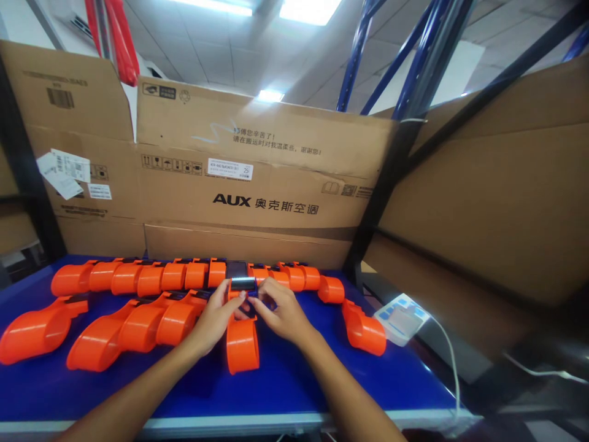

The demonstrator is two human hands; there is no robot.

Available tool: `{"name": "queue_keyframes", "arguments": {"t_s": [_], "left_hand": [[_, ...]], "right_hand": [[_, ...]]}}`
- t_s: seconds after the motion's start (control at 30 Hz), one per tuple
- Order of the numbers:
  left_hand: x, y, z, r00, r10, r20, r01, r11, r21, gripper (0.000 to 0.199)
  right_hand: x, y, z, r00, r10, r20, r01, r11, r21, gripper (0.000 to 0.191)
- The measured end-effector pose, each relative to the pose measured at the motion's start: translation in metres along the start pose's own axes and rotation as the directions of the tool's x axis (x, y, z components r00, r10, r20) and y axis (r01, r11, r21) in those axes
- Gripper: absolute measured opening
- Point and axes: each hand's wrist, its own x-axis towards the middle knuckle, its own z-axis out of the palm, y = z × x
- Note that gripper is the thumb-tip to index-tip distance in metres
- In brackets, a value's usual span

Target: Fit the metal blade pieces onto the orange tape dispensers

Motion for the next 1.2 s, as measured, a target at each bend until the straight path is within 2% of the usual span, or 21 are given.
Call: {"name": "queue_keyframes", "arguments": {"t_s": [0.1, 0.23, 0.33, 0.4, 0.47, 0.63, 0.9, 1.07, 1.2], "left_hand": [[-0.002, 0.006, 0.003, 0.996, -0.084, 0.003, 0.084, 0.991, -0.108, 0.046], [-0.005, 0.014, 0.004, 0.982, -0.186, 0.037, 0.19, 0.959, -0.209, 0.058], [-0.008, 0.017, 0.006, 0.977, -0.197, 0.079, 0.212, 0.936, -0.28, 0.07], [-0.01, 0.019, 0.008, 0.974, -0.196, 0.117, 0.223, 0.924, -0.31, 0.072], [-0.012, 0.022, 0.011, 0.97, -0.195, 0.147, 0.232, 0.924, -0.305, 0.072], [-0.014, 0.026, 0.012, 0.966, -0.152, 0.21, 0.2, 0.952, -0.231, 0.07], [-0.005, 0.019, 0.006, 0.99, -0.097, 0.101, 0.115, 0.973, -0.199, 0.043], [-0.005, 0.018, 0.006, 0.991, -0.114, 0.072, 0.124, 0.977, -0.172, 0.044], [-0.004, 0.017, 0.004, 0.992, -0.115, 0.05, 0.122, 0.975, -0.187, 0.045]], "right_hand": [[0.001, -0.002, -0.005, 0.999, 0.01, -0.048, -0.006, 0.997, 0.082, 0.02], [0.003, -0.002, -0.005, 0.974, 0.198, -0.112, -0.145, 0.92, 0.365, 0.02], [0.006, -0.005, -0.001, 0.952, 0.305, 0.008, -0.261, 0.801, 0.538, 0.033], [0.007, -0.008, 0.003, 0.943, 0.314, 0.111, -0.313, 0.723, 0.616, 0.036], [0.008, -0.01, 0.006, 0.935, 0.326, 0.138, -0.332, 0.678, 0.656, 0.037], [0.009, -0.006, 0.014, 0.922, 0.385, 0.037, -0.325, 0.721, 0.612, 0.032], [0.009, -0.001, 0.02, 0.928, 0.369, -0.044, -0.285, 0.782, 0.555, 0.037], [0.009, -0.009, 0.022, 0.929, 0.368, -0.034, -0.281, 0.764, 0.581, 0.046], [0.008, -0.011, 0.021, 0.931, 0.361, -0.047, -0.29, 0.816, 0.5, 0.04]]}}
